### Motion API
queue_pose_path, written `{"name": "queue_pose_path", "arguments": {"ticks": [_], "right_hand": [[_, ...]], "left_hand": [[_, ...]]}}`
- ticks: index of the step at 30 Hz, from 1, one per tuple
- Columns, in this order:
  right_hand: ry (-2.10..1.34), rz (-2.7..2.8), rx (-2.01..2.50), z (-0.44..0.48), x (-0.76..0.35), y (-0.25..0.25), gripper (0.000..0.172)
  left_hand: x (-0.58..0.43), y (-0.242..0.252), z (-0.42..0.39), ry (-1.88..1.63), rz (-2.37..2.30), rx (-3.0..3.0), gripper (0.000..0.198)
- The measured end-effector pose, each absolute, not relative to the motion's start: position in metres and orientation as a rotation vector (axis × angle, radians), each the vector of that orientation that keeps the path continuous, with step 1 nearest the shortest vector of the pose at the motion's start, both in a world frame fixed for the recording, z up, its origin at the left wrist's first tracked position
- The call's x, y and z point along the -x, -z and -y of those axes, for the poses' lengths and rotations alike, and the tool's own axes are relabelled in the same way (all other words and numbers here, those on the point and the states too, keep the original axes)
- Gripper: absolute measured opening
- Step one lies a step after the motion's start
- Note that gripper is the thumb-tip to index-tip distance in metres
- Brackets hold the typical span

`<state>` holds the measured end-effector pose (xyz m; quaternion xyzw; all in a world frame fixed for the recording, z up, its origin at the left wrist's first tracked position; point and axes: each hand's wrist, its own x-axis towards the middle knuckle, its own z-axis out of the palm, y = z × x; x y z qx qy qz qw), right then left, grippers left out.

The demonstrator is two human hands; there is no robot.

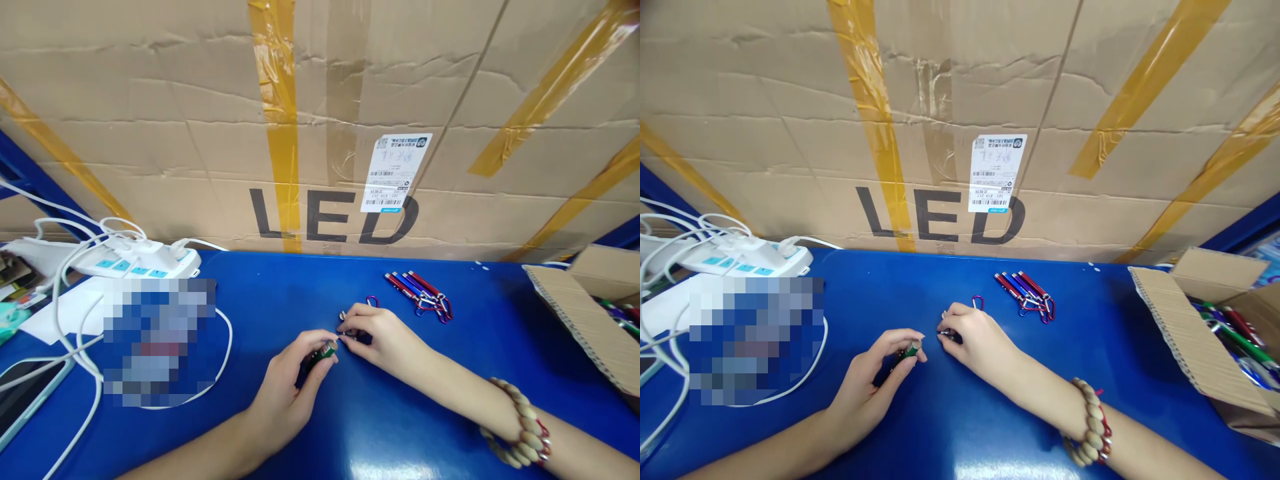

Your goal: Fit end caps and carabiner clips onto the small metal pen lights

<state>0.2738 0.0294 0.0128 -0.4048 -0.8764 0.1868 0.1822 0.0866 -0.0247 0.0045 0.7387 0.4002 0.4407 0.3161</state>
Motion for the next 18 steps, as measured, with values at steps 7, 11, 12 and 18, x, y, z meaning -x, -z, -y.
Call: {"name": "queue_pose_path", "arguments": {"ticks": [7,11,12,18], "right_hand": [[-0.692,2.157,1.018,-0.024,-0.276,-0.041,0.009],[-0.993,1.961,1.109,-0.014,-0.271,-0.054,0.017],[-1.065,1.93,1.106,-0.013,-0.27,-0.055,0.018],[-1.225,1.839,1.056,-0.012,-0.267,-0.051,0.017]], "left_hand": [[-0.087,-0.003,0.025,-1.164,-1.034,-1.93,0.021],[-0.086,-0.001,0.025,-1.177,-1.01,-1.923,0.019],[-0.086,0.0,0.026,-1.185,-1.0,-1.92,0.019],[-0.086,0.002,0.025,-1.197,-0.987,-1.921,0.022]]}}
